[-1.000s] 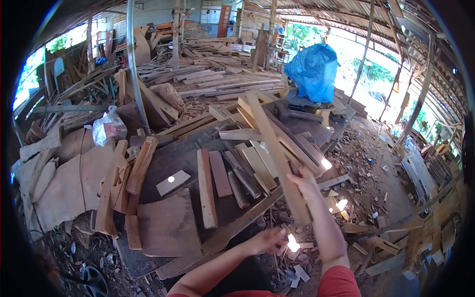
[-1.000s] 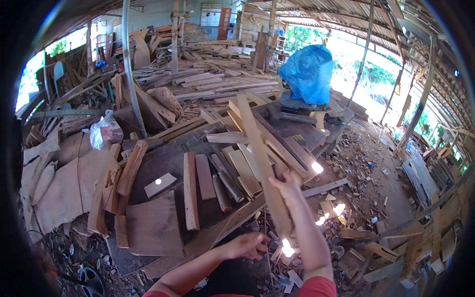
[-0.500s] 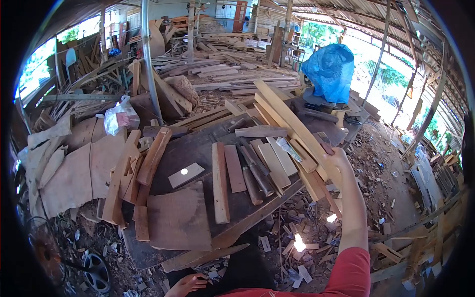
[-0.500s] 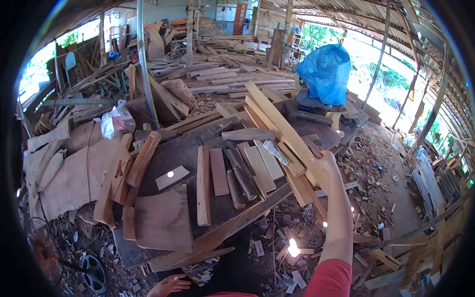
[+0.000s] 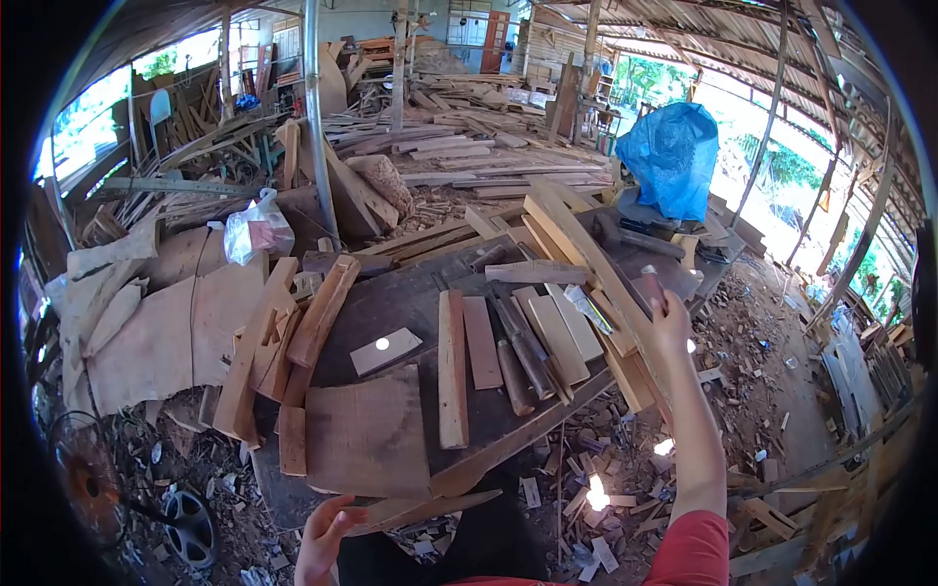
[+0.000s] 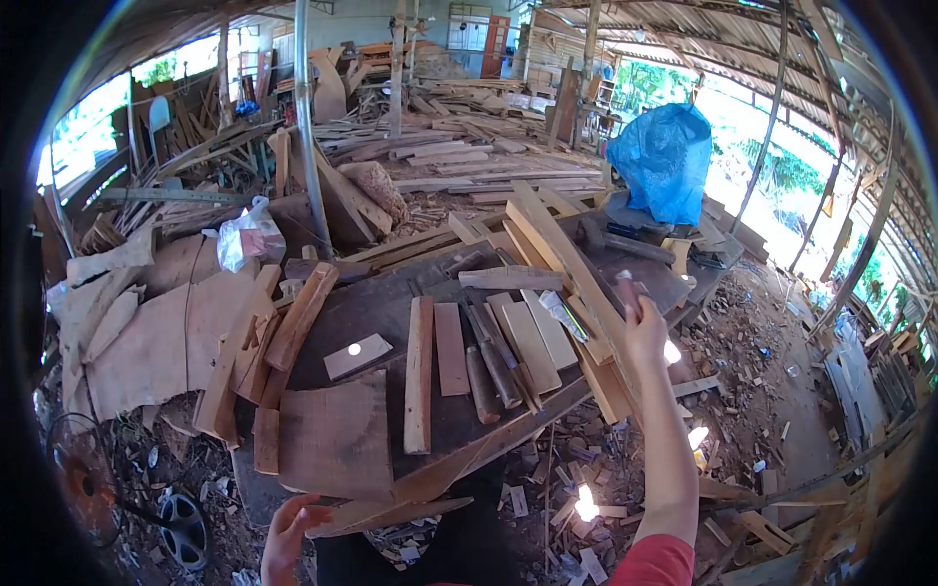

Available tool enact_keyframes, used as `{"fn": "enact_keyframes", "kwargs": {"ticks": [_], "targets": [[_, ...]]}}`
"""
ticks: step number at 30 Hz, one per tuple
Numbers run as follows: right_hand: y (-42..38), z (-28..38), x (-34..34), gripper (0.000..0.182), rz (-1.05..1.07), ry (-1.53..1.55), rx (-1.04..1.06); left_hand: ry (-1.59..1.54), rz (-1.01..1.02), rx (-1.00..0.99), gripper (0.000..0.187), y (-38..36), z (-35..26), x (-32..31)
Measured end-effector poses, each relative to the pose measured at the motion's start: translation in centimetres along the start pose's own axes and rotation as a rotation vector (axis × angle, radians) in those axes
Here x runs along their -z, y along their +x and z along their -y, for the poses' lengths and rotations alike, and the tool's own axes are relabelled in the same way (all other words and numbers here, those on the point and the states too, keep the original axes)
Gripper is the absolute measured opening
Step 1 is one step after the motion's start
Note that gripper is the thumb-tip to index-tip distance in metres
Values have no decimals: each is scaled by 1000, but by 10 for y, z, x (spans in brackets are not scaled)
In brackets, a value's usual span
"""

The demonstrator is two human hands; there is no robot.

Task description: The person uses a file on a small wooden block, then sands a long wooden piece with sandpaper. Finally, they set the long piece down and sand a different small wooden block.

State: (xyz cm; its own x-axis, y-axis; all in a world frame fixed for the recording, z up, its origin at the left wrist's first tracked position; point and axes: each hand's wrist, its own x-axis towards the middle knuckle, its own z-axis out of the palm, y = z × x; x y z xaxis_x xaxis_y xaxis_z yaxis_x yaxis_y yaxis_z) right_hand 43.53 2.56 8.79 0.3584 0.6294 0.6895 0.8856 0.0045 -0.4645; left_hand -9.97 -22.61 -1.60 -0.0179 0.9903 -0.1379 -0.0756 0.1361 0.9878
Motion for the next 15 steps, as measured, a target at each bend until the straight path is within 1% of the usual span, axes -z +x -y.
{"fn": "enact_keyframes", "kwargs": {"ticks": [1, 2, 4, 5, 6, 8, 9, 10, 11, 12, 13, 15], "targets": [[-7, 15, -1, 29, 26, 26, 45, -21, -19, -83, 44, 1, 1, 1], [-14, 29, -6, 30, 54, 53, 89, -24, -23, -80, 44, 3, 0, 1], [-29, 51, -20, 31, 240, 201, 97, 10, -103, -166, 35, 5, -6, 2], [-37, 64, -26, 31, 334, 231, 124, -26, -183, -192, 28, 8, -7, -2], [-46, 80, -30, 31, 424, 266, 152, -23, -195, -189, 28, 10, -11, -6], [-63, 119, -36, 31, 525, 348, 204, 310, -389, -252, 24, 15, -18, -9], [-72, 131, -48, 30, 563, 407, 214, 437, -450, -310, 21, 20, -17, -8], [-81, 140, -63, 29, 605, 466, 226, 439, -466, -313, 21, 22, -19, -7], [-93, 147, -80, 26, 572, 457, 280, 555, -492, -382, 22, 23, -25, -6], [-97, 176, -64, 23, 562, 453, 383, 673, -524, -444, 23, 24, -30, -5], [-103, 188, -72, 24, 593, 483, 426, 637, -570, -492, 25, 28, -34, -4], [-117, 209, -85, 24, 656, 542, 492, 1003, -791, -585, 24, 33, -35, 3]]}}
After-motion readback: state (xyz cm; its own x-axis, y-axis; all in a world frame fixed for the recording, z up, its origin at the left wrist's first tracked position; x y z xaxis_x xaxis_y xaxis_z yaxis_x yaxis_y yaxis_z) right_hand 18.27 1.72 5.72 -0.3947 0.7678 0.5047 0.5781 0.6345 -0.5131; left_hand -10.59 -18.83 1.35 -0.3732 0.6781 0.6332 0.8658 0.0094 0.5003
